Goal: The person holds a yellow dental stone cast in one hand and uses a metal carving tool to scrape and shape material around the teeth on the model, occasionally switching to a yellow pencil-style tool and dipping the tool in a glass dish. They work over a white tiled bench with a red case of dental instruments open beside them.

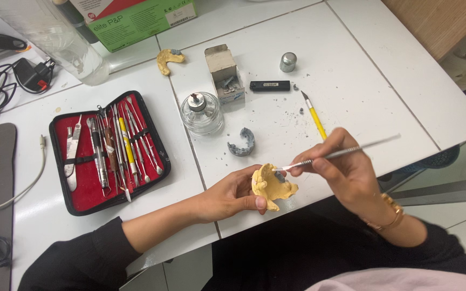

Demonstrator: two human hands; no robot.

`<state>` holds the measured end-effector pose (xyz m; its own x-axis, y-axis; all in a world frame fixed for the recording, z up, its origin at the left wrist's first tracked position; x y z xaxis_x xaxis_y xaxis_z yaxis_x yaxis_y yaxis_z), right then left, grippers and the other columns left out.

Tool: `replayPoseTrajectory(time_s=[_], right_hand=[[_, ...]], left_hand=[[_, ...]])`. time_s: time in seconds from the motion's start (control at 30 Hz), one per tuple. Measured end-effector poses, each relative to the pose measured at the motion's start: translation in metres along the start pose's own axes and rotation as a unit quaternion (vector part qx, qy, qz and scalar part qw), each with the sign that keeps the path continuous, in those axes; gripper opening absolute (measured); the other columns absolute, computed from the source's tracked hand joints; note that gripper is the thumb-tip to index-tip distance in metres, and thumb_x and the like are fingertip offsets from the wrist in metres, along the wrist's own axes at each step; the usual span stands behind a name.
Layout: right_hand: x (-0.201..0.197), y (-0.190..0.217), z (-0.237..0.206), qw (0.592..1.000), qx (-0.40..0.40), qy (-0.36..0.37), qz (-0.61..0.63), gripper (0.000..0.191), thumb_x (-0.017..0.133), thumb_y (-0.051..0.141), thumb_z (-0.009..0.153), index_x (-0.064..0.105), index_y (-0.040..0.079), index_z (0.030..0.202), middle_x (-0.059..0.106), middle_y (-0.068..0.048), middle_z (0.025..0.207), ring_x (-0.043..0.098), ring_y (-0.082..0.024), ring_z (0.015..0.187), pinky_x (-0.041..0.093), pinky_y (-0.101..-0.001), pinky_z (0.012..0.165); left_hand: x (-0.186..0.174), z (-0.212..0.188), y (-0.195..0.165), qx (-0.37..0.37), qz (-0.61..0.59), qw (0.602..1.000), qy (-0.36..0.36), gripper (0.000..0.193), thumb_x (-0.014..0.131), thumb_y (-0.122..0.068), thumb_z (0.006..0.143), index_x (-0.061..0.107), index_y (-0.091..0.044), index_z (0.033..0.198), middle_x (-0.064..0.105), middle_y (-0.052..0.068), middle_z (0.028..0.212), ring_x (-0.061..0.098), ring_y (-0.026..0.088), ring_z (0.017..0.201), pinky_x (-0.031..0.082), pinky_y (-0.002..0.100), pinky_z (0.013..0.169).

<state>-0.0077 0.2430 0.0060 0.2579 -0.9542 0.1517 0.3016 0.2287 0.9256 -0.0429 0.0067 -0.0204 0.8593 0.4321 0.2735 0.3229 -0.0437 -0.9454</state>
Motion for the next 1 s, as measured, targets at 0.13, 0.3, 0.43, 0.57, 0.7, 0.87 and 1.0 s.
replayPoseTrajectory(time_s=[0.13,0.3,0.43,0.57,0.7,0.87,1.0], right_hand=[[-0.001,-0.016,-0.016,0.996,-0.084,-0.018,-0.036,0.015,0.052,0.004,0.105,0.040,0.011,0.113,0.072,-0.022,0.101,0.072,-0.024,0.094,0.064,-0.0468,0.103],[-0.007,-0.032,-0.020,0.996,-0.090,-0.013,-0.001,0.021,0.049,0.002,0.104,0.034,0.015,0.111,0.072,-0.019,0.094,0.073,-0.028,0.100,0.065,-0.0424,0.095],[-0.008,-0.038,-0.024,0.995,-0.089,-0.009,-0.041,0.024,0.050,0.002,0.101,0.032,0.016,0.109,0.072,-0.017,0.087,0.075,-0.037,0.113,0.065,-0.0304,0.074],[-0.007,-0.043,-0.026,0.995,-0.085,-0.006,-0.043,0.024,0.051,0.003,0.102,0.031,0.016,0.110,0.072,-0.018,0.086,0.076,-0.037,0.109,0.067,-0.0321,0.077],[-0.007,-0.046,-0.027,0.995,-0.087,-0.009,-0.044,0.023,0.052,0.005,0.102,0.032,0.015,0.109,0.073,-0.018,0.084,0.076,-0.030,0.092,0.069,-0.0363,0.089],[-0.008,-0.047,-0.027,0.992,-0.103,-0.001,-0.067,0.024,0.052,0.006,0.104,0.031,0.015,0.111,0.072,-0.018,0.087,0.076,-0.037,0.109,0.067,-0.0258,0.072],[-0.007,-0.047,-0.027,0.991,-0.110,0.001,-0.071,0.024,0.053,0.006,0.104,0.032,0.015,0.111,0.072,-0.019,0.088,0.076,-0.037,0.108,0.067,-0.0262,0.073]], left_hand=[[0.005,0.002,0.003,-0.002,-0.078,0.996,0.033,0.093,0.054,-0.067,0.097,0.029,-0.002,0.158,0.054,0.010,0.108,0.058,0.016,0.092,0.052,0.037,0.097],[0.005,0.005,0.005,-0.018,-0.041,0.999,0.004,0.093,0.032,-0.078,0.093,0.034,-0.003,0.148,0.055,0.009,0.111,0.058,0.018,0.082,0.053,0.033,0.086],[0.003,0.007,0.006,-0.023,-0.030,0.999,-0.016,0.090,0.028,-0.076,0.095,0.039,-0.002,0.145,0.055,0.013,0.101,0.056,0.016,0.074,0.054,0.034,0.077],[0.003,0.005,0.004,-0.031,-0.007,0.999,-0.030,0.091,0.027,-0.076,0.098,0.041,-0.001,0.148,0.052,0.014,0.091,0.052,0.015,0.066,0.051,0.032,0.070],[0.006,0.003,-0.001,-0.027,0.059,0.997,-0.046,0.090,0.025,-0.075,0.093,0.035,-0.004,0.148,0.055,0.005,0.101,0.052,0.013,0.065,0.052,0.030,0.067],[0.009,0.004,-0.002,-0.035,0.053,0.997,-0.045,0.080,0.023,-0.066,0.100,0.031,-0.007,0.152,0.051,0.004,0.082,0.052,0.011,0.063,0.050,0.027,0.063],[0.008,0.004,0.001,-0.043,0.070,0.995,-0.052,0.074,0.023,-0.062,0.101,0.032,-0.009,0.152,0.049,0.003,0.074,0.052,0.010,0.061,0.050,0.027,0.061]])
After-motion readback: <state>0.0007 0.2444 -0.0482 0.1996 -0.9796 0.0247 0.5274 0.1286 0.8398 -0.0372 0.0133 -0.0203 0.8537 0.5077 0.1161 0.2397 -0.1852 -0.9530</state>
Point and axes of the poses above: each hand's wrist, its own z-axis towards the middle knuckle, its own x-axis out of the palm, y = z × x, the point moved 3 cm from there along z, towards the middle knuckle
